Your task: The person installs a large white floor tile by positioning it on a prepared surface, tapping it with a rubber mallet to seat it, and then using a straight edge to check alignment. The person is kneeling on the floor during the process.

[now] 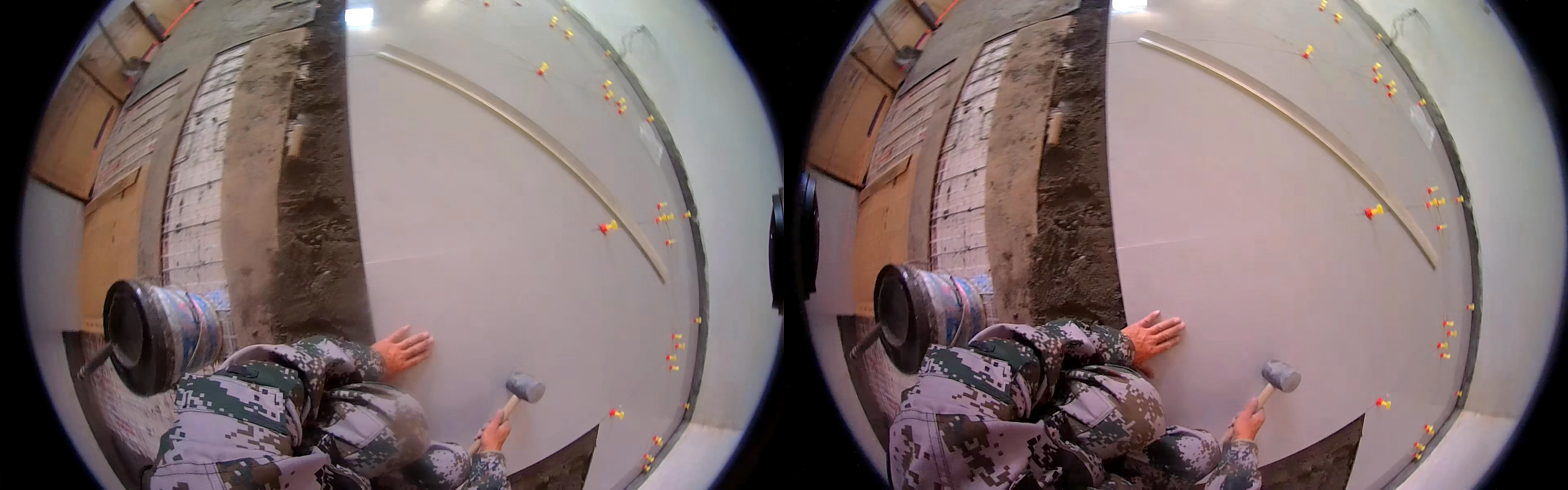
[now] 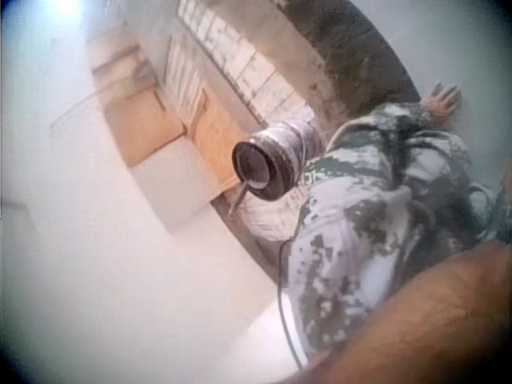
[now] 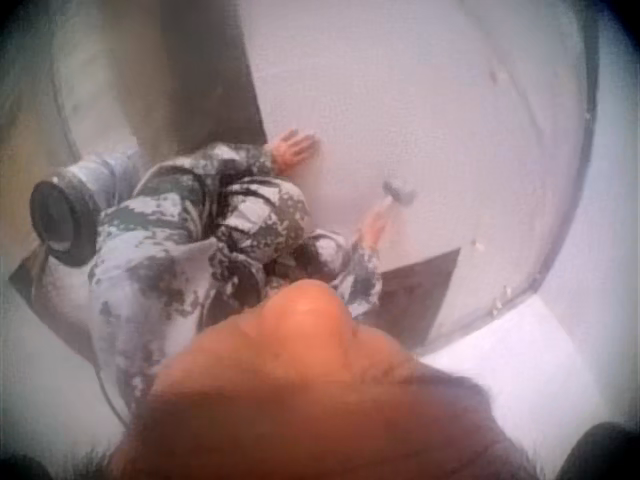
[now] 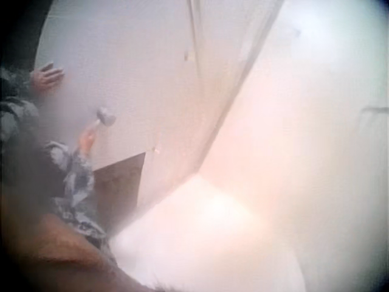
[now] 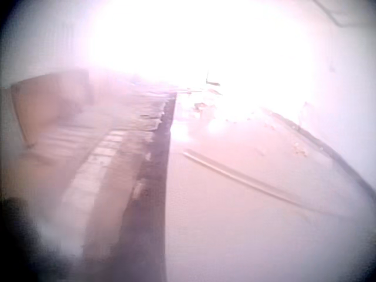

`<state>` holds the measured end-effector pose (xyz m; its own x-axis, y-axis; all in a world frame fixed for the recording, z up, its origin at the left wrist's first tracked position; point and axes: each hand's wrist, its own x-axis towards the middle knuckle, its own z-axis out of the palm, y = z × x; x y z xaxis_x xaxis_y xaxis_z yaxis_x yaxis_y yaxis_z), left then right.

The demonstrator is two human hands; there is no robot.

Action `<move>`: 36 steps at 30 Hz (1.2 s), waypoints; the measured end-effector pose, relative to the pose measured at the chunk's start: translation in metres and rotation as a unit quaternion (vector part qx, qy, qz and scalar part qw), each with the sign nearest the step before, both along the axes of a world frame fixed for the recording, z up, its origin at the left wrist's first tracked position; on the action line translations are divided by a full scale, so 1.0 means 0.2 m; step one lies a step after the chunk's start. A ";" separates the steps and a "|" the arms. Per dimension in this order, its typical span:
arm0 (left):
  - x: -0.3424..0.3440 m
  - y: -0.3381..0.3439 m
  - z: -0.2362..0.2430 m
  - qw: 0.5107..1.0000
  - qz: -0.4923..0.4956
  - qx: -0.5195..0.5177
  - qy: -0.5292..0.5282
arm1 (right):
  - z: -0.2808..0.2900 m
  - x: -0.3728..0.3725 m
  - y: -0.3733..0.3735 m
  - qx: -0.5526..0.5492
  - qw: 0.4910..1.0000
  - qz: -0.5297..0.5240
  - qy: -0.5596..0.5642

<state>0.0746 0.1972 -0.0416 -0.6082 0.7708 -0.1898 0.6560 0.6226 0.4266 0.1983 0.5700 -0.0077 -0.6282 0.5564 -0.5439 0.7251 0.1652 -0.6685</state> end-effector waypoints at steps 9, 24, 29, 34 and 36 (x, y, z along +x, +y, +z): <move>0.12 -0.07 0.13 0.996 -0.025 -0.085 0.011 | 0.35 -0.51 -0.32 -0.029 0.976 0.029 0.216; 0.17 -0.02 0.09 0.995 0.028 -0.092 0.026 | -0.17 -0.52 -0.29 0.275 0.899 0.253 0.226; 0.16 0.01 0.18 0.990 0.020 -0.135 -0.044 | 0.02 -0.43 -0.34 -0.059 0.982 0.028 0.177; 0.09 0.08 0.13 0.988 0.009 -0.153 -0.008 | -0.39 -0.37 0.08 0.147 0.973 0.165 0.068; 0.22 -0.03 -0.05 0.988 0.036 -0.148 -0.004 | -0.02 -0.41 -0.20 0.103 0.979 0.162 0.070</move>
<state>0.1183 0.1920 -0.0523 -0.6574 0.6349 -0.4058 0.6024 0.7664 0.2231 0.1159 0.5295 -0.0112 -0.8503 0.4045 -0.3366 0.5157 0.5132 -0.6860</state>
